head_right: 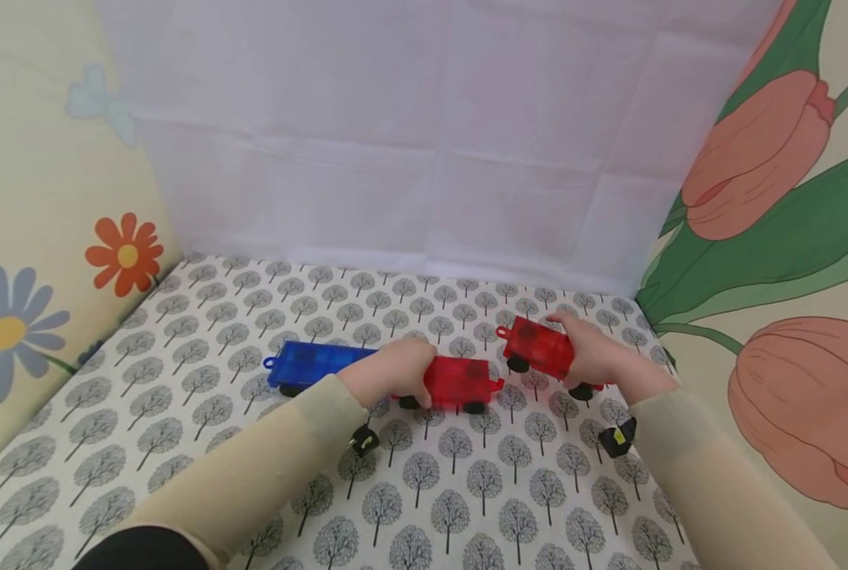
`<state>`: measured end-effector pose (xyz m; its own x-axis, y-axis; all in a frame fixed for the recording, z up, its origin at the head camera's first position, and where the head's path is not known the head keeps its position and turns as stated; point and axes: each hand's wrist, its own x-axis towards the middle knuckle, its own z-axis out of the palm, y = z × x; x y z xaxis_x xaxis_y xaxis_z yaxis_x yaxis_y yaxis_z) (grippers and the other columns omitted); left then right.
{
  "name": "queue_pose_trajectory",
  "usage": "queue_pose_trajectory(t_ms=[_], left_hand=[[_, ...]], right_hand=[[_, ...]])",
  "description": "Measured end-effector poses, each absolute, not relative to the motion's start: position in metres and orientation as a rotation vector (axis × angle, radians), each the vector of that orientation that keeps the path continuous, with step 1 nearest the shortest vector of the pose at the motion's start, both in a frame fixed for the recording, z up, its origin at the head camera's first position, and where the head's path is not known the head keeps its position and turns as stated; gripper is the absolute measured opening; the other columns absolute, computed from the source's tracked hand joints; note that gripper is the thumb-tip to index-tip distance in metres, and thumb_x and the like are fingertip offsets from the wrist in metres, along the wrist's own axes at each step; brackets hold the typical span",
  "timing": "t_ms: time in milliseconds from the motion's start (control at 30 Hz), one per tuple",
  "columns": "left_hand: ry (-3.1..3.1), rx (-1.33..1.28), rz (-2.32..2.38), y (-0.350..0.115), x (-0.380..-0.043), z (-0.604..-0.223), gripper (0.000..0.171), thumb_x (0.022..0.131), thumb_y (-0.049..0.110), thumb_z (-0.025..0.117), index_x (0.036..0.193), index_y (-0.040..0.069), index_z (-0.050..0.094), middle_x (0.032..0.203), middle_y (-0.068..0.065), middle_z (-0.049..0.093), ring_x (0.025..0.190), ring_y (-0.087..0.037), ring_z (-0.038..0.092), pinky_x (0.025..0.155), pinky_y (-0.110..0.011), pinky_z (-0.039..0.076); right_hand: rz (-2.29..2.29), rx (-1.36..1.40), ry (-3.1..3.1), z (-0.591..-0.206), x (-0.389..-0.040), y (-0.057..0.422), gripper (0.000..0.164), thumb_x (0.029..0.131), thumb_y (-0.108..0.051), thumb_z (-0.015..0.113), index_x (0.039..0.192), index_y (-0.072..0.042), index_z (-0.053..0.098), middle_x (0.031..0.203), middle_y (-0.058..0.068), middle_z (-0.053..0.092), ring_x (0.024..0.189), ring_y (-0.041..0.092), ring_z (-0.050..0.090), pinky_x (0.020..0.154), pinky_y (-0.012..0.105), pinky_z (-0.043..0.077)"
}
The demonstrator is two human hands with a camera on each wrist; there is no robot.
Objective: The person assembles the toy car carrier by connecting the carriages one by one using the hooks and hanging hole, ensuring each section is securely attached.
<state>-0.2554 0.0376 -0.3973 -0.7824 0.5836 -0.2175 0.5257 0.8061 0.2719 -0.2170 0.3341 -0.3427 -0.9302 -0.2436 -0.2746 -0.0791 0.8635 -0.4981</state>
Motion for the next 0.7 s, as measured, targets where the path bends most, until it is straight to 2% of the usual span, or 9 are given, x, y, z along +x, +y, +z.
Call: queue_pose_trajectory(t_ms=[167, 367, 500, 700], left_hand=[[2.699, 0.859, 0.279, 0.038, -0.256, -0.396, 0.046, 0.066, 0.029, 0.093, 0.096, 0.009, 0.065, 0.083, 0.003, 0.057, 0.075, -0.014, 0.055, 0.073, -0.03, 0.048], [2.703, 0.876, 0.268, 0.038, -0.256, -0.395, 0.046, 0.066, 0.03, 0.093, 0.097, 0.009, 0.065, 0.083, 0.003, 0.057, 0.076, -0.015, 0.055, 0.073, -0.03, 0.047], [2.702, 0.878, 0.267, 0.038, -0.256, -0.396, 0.047, 0.066, 0.03, 0.093, 0.097, 0.009, 0.065, 0.083, 0.003, 0.057, 0.076, -0.014, 0.055, 0.073, -0.03, 0.048], [2.698, 0.87, 0.271, 0.037, -0.257, -0.398, 0.048, 0.066, 0.031, 0.093, 0.099, 0.009, 0.065, 0.084, 0.003, 0.057, 0.076, -0.014, 0.055, 0.073, -0.03, 0.048]], right_hand=[[-0.669, -0.281, 2.72, -0.349, -0.212, 0.334, 0.103, 0.061, 0.014, 0.079, 0.149, -0.002, 0.028, 0.136, 0.032, 0.04, 0.113, 0.047, 0.048, 0.069, 0.043, 0.054], [-0.621, -0.352, 2.738, -0.355, -0.207, 0.335, 0.091, 0.059, 0.014, 0.079, 0.139, -0.001, 0.04, 0.131, 0.029, 0.045, 0.111, 0.048, 0.05, 0.071, 0.047, 0.056], [-0.613, -0.429, 2.758, -0.362, -0.205, 0.337, 0.086, 0.059, 0.013, 0.08, 0.135, -0.001, 0.044, 0.125, 0.027, 0.047, 0.108, 0.046, 0.052, 0.078, 0.054, 0.054], [-0.585, -0.426, 2.776, -0.373, -0.204, 0.339, 0.082, 0.061, 0.014, 0.08, 0.134, -0.004, 0.045, 0.128, 0.025, 0.049, 0.11, 0.044, 0.051, 0.08, 0.054, 0.053]])
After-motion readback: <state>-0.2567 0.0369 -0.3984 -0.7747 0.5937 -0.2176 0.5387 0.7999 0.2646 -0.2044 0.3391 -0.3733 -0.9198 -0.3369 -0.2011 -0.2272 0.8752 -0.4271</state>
